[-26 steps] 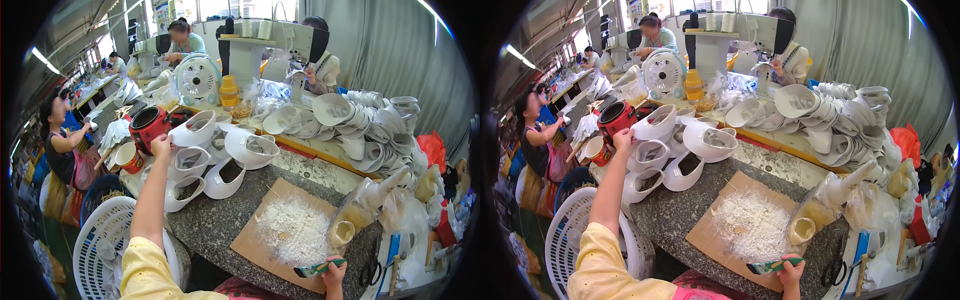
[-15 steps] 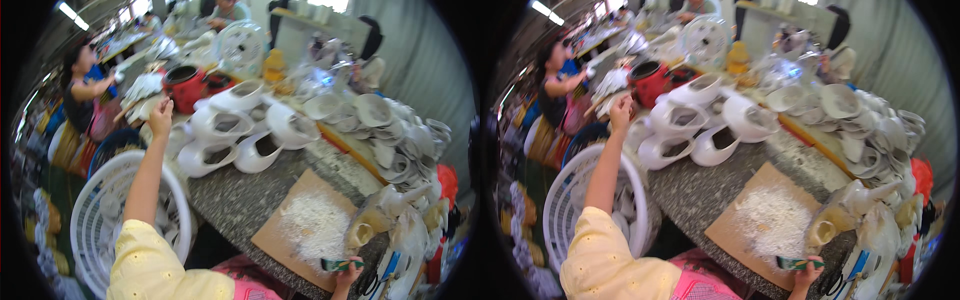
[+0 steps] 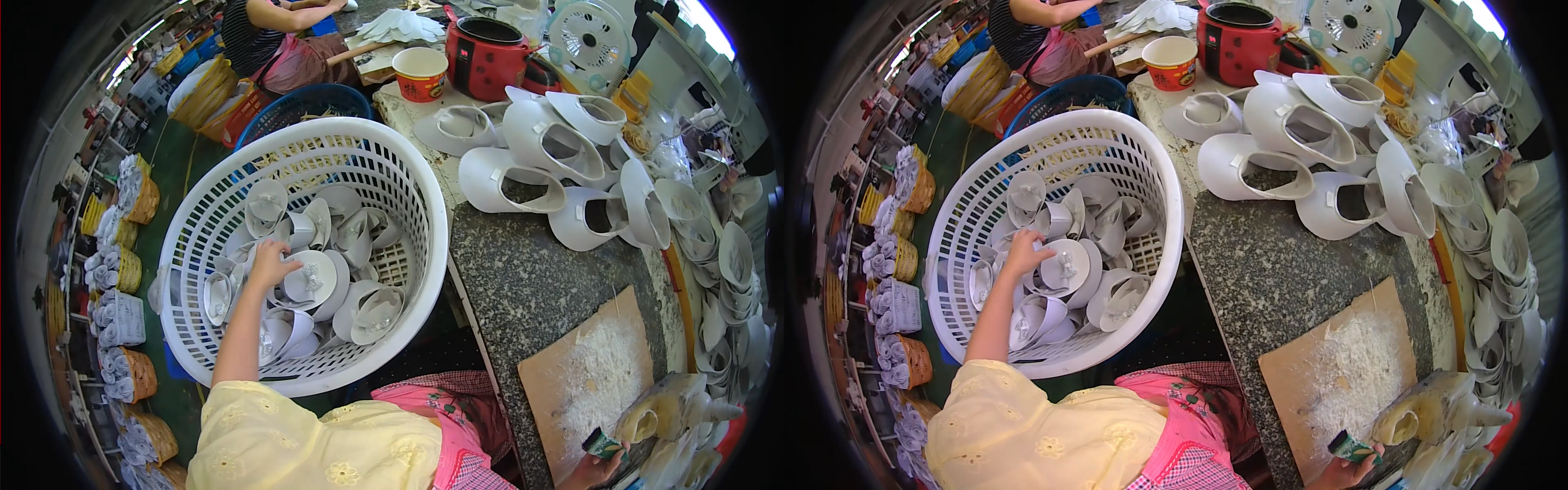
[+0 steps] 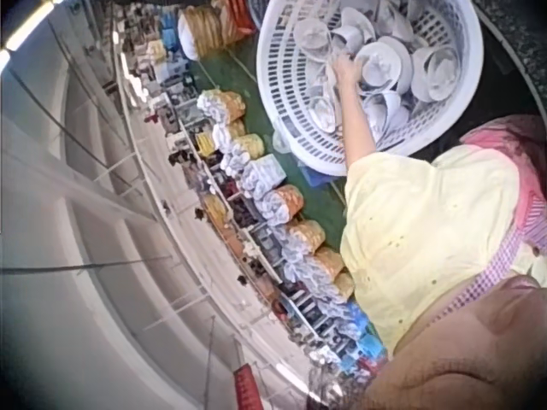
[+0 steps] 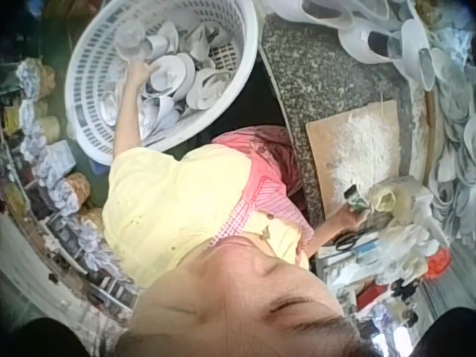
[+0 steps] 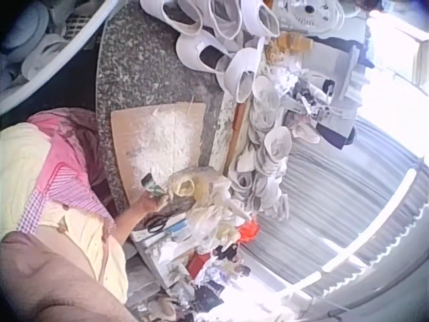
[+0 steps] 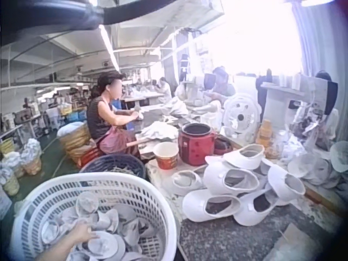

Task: The person takes shoe uppers from a basket, applies glue along their inner surfaces using a brush, and sets them on the workbench.

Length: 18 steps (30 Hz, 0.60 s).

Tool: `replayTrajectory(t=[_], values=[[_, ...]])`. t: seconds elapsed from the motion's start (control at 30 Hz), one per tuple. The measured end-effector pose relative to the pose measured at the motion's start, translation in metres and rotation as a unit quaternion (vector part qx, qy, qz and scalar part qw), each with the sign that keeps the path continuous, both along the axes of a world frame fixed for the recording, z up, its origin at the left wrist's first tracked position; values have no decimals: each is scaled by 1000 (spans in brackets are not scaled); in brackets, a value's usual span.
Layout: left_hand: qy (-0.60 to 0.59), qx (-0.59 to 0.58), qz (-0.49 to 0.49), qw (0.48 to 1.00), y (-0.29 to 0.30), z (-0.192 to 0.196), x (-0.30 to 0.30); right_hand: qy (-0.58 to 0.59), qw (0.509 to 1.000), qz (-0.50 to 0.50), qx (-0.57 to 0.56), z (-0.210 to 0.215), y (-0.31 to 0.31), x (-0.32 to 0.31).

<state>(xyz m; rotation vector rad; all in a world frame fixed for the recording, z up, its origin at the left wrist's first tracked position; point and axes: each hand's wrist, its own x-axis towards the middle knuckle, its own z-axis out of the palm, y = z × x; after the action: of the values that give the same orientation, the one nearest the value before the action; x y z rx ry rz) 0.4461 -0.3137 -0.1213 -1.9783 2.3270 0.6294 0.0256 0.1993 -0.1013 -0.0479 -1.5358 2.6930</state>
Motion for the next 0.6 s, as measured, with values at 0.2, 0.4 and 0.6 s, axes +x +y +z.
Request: replayTrajectory(t=[0.2,0.4,0.6], values=[[-234,-30,2,972,3,1,-28,58,980,182,56,15,-26,12],[-173,36,-107,978,1,29,-39,86,981,162,69,16,-10,29],[358,-297,-125,877,17,185,-143,45,992,104,48,32,-23,37]])
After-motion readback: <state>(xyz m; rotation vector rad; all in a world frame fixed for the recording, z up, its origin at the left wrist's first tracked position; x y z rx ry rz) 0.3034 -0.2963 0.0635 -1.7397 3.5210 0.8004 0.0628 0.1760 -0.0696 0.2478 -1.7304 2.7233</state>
